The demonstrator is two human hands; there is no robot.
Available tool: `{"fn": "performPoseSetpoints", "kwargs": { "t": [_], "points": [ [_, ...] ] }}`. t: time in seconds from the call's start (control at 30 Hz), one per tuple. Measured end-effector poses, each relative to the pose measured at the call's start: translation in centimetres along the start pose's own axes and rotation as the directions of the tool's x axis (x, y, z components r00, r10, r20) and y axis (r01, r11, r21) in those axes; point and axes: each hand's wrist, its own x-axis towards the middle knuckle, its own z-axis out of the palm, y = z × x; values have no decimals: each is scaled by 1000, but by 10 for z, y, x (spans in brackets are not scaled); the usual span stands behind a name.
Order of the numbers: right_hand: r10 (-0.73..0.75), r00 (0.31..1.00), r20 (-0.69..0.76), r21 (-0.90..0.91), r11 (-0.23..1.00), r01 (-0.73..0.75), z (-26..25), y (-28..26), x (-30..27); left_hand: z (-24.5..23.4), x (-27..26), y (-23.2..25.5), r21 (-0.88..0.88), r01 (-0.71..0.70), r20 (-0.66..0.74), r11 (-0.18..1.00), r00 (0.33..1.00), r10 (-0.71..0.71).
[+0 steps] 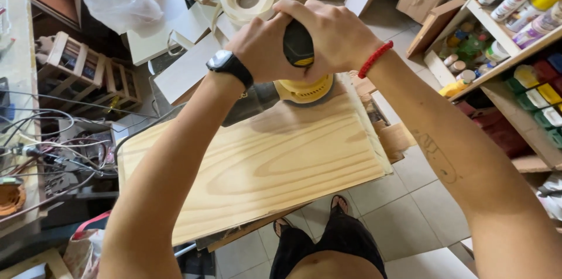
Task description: Using an orbital power sander to smooth the surface of a wooden box on a workbench.
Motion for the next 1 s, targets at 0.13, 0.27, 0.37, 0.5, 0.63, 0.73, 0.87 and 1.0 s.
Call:
{"fn": "performPoseSetpoints", "kwargs": {
  "t": [0.13, 0.27, 0.37, 0.5, 0.63, 0.73, 0.87, 1.0],
  "points": [
    [-18, 1000, -3, 5, 1000, 18, 7, -10, 6, -4, -13, -7, -23, 13, 17, 1000, 1000, -13],
    [-7, 1000, 26, -39, 999, 8, 19, -28, 18, -13, -33, -17, -18, 31, 18, 999, 999, -30],
    [-13, 998, 58, 13, 1000, 12, 28, -46, 31, -20, -51, -29, -28, 46, 32, 999, 998, -45],
    [-47, 997, 55, 44, 998, 44, 48, -67, 49, -30, -76, -44, -15, 68, 54, 998, 996, -67],
    [0, 991, 132, 58, 998, -8, 72, -88, 67, -26, -101, -78, -71, 88, 20, 994, 996, -87],
    [40, 993, 108, 16, 999, -42, 93, -101, 81, -23, -120, -105, 18, 247, 36, 969, 968, -248],
    [10, 996, 85, 26, 1000, -12, 112, -117, 98, -53, -157, -100, 115, 414, 39, 903, 907, -420],
    [-10, 995, 102, 1, 1000, 10, 121, -137, 109, -57, -176, -113, 132, 468, 22, 874, 880, -475]
  ]
}}
